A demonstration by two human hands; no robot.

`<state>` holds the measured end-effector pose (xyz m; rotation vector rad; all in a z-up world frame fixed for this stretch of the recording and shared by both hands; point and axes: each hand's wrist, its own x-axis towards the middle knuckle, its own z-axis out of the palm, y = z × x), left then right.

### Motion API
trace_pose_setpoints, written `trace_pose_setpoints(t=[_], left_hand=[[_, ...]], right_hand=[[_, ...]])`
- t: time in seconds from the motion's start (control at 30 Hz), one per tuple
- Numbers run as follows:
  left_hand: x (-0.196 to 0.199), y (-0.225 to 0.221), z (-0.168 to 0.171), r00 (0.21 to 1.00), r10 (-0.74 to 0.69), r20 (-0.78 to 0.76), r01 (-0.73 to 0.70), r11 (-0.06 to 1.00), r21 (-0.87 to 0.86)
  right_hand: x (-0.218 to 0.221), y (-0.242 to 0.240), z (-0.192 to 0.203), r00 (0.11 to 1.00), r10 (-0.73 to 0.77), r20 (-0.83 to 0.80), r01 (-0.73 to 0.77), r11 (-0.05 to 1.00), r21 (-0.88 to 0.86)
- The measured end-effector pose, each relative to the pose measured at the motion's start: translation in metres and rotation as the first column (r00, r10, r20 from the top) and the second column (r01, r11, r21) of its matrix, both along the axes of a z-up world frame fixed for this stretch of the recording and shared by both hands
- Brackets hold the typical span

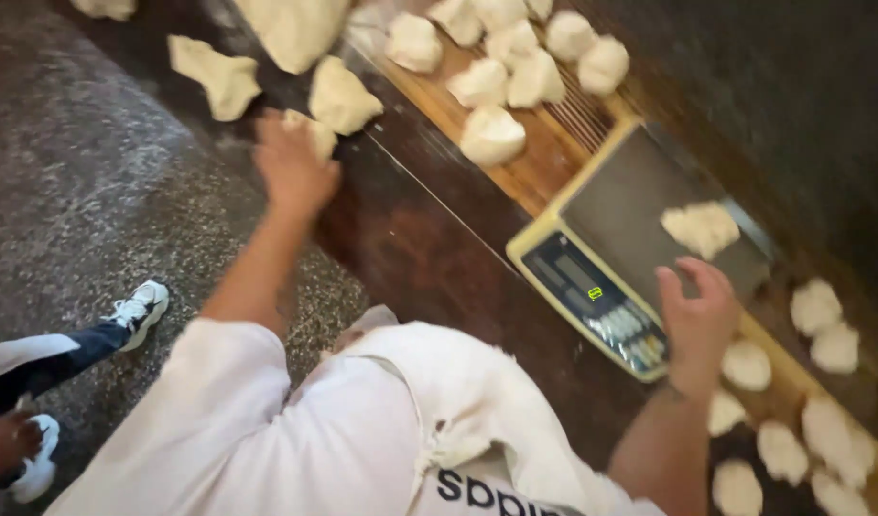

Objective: A bakery worker portions a large mass of dough by cutting it with a knife, weighing each piece on a digital scale for accuracy, and then rolling the pieces into uniform balls on a wooden table.

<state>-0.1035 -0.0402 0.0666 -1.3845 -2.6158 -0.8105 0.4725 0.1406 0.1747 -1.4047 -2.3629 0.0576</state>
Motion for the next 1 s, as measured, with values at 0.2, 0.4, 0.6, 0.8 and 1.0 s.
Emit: trace_pose_setpoints(t=[0.2, 0.4, 0.6, 0.8, 1.0], left_hand=[[-0.024, 0.006, -0.03, 0.936, -0.114, 0.334, 0.154, 0.983, -0.096], [0.166, -0.016, 0.088, 0.107, -0.237, 0.966, 0.481, 0.862, 0.159], [0.221, 0.003, 0.109, -0.339, -0.11, 0.934, 0.655, 0.686, 0.318], [0.215, 0.03, 0.128, -0.35, -0.45, 0.822, 0.841, 0.236, 0.487], [0.257, 0.061, 0.187, -0.342, -0.646, 0.682, 0.836, 0.122, 0.535]], right_hand=[[-0.06, -0.113, -0.029, 0.835, -0.231, -0.499, -0.125, 0.804, -0.581], [-0.137, -0.155, -0.001, 0.708, 0.132, -0.694, -0.58, 0.67, -0.464], [-0.143, -0.151, 0.022, 0.743, 0.178, -0.645, -0.437, 0.859, -0.266], [-0.15, -0.146, 0.019, 0.717, 0.426, -0.552, -0.486, 0.873, 0.042], [-0.119, -0.042, 0.01, 0.881, 0.339, -0.331, -0.236, 0.92, 0.313]])
